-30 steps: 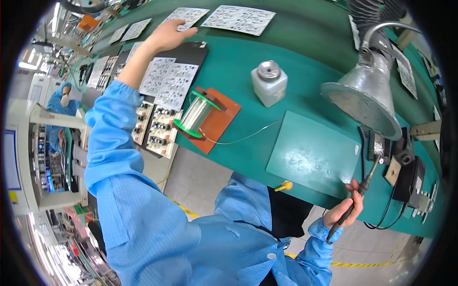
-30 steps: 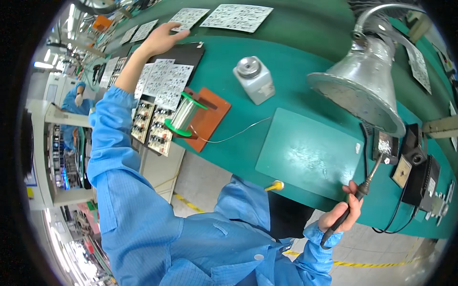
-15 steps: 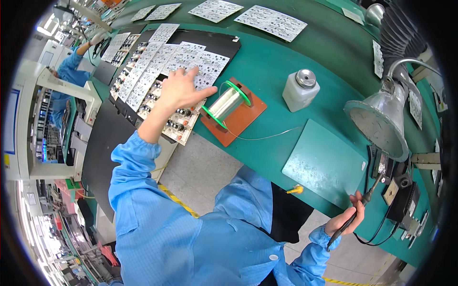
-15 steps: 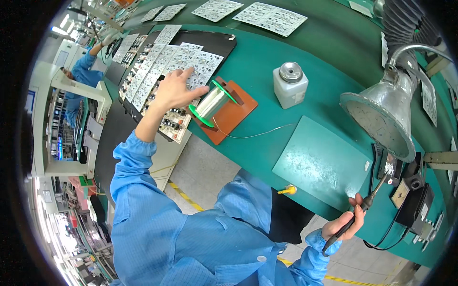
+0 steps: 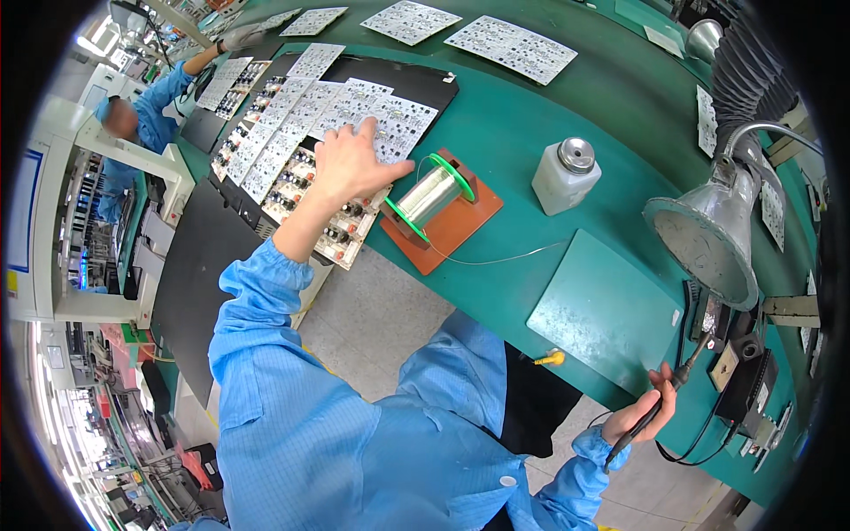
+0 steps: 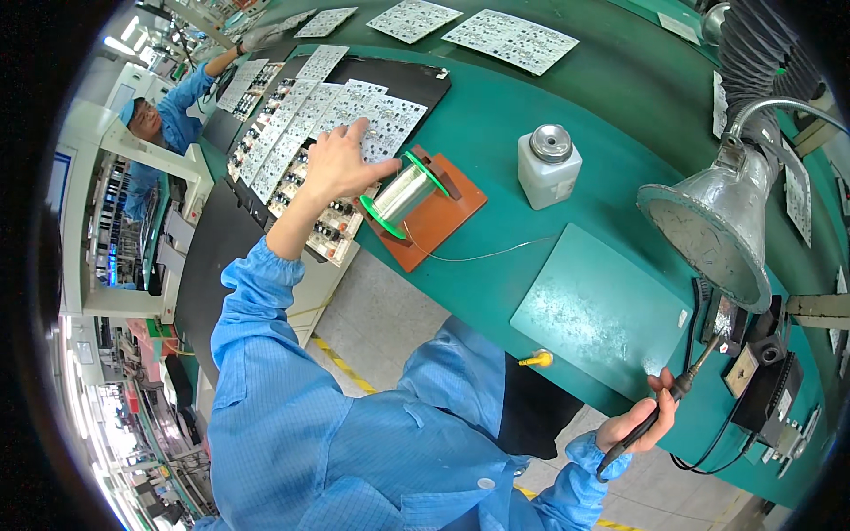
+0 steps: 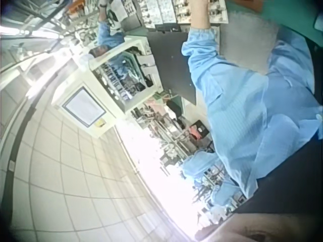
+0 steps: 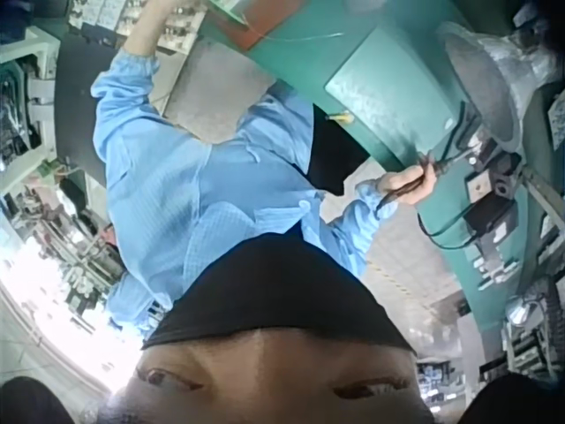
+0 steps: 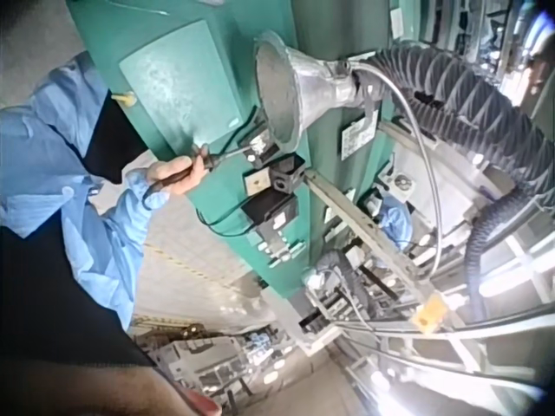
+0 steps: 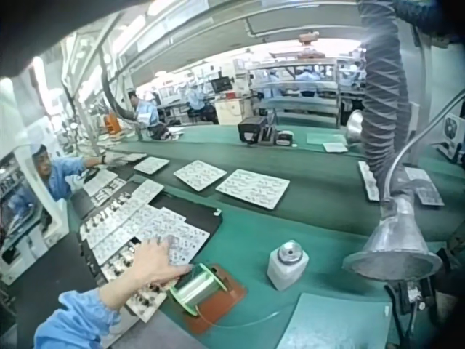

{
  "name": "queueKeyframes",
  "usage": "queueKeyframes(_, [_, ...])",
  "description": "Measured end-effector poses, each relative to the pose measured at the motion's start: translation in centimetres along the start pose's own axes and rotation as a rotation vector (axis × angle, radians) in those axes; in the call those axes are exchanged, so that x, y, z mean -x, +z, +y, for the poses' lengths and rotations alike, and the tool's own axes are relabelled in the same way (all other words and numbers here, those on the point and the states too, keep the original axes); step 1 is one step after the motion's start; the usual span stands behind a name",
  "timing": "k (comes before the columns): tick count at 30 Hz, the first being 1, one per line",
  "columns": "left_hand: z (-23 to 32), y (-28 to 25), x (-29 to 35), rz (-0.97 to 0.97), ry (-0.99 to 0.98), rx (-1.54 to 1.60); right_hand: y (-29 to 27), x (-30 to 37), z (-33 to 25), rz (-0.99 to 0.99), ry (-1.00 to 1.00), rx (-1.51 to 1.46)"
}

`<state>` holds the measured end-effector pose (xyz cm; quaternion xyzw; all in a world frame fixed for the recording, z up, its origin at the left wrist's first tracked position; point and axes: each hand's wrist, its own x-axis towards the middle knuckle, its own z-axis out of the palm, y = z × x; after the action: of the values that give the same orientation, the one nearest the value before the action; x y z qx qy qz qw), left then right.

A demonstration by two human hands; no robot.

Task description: Soldering electronic components onto printed circuit boards at a manual assembly station.

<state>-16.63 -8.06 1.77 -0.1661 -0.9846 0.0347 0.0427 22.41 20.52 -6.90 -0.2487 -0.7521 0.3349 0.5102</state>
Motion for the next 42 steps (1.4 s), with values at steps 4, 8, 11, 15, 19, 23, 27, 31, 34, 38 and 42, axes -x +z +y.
queueKeyframes(4, [0.3,-2.6,-0.4,0.059,-0.044,0.076,-0.2,0.0,0.2,-0.006,0.001,-0.012])
queueKeyframes(8, [0.5,-6.7,1.7,0.158,0.08,0.596,-0.5,-0.1,0.2,0.003,-0.029,-0.016])
queueKeyframes(11, [2.8,-10.1,5.9,0.164,0.399,0.714,-0.4,-0.2,-0.6,0.006,-0.055,0.014])
queueKeyframes(15, [9.2,-8.0,10.6,-0.045,0.786,0.878,0.0,-0.2,-0.2,-0.003,-0.059,0.0])
queueKeyframes(19, [18.1,-2.6,14.3,0.034,0.873,0.867,0.2,-0.5,-0.8,-0.03,-0.01,0.007])
queueKeyframes(23, [22.6,0.1,15.4,0.091,0.87,0.793,0.3,-0.6,-0.8,-0.033,0.043,-0.07])
queueKeyframes(27, [22.5,0.1,13.6,-0.008,1.04,0.824,-0.1,-1.2,-0.3,-0.124,-0.017,0.046])
queueKeyframes(31, [21.2,-0.7,12.5,-0.039,1.057,0.798,0.1,-1.7,-0.5,-0.2,-0.057,0.074])
queueKeyframes(34, [20.4,-0.3,12.8,-0.097,1.036,0.774,0.2,-2.3,-0.8,-0.341,-0.099,0.132])
queueKeyframes(38, [20.3,0.9,13.0,-0.028,0.989,0.773,0.2,-2.7,-2.0,-0.426,-0.207,0.308])
queueKeyframes(42, [20.7,2.3,12.6,0.289,0.866,0.728,-0.1,-1.1,-3.6,-0.417,-0.206,0.386])
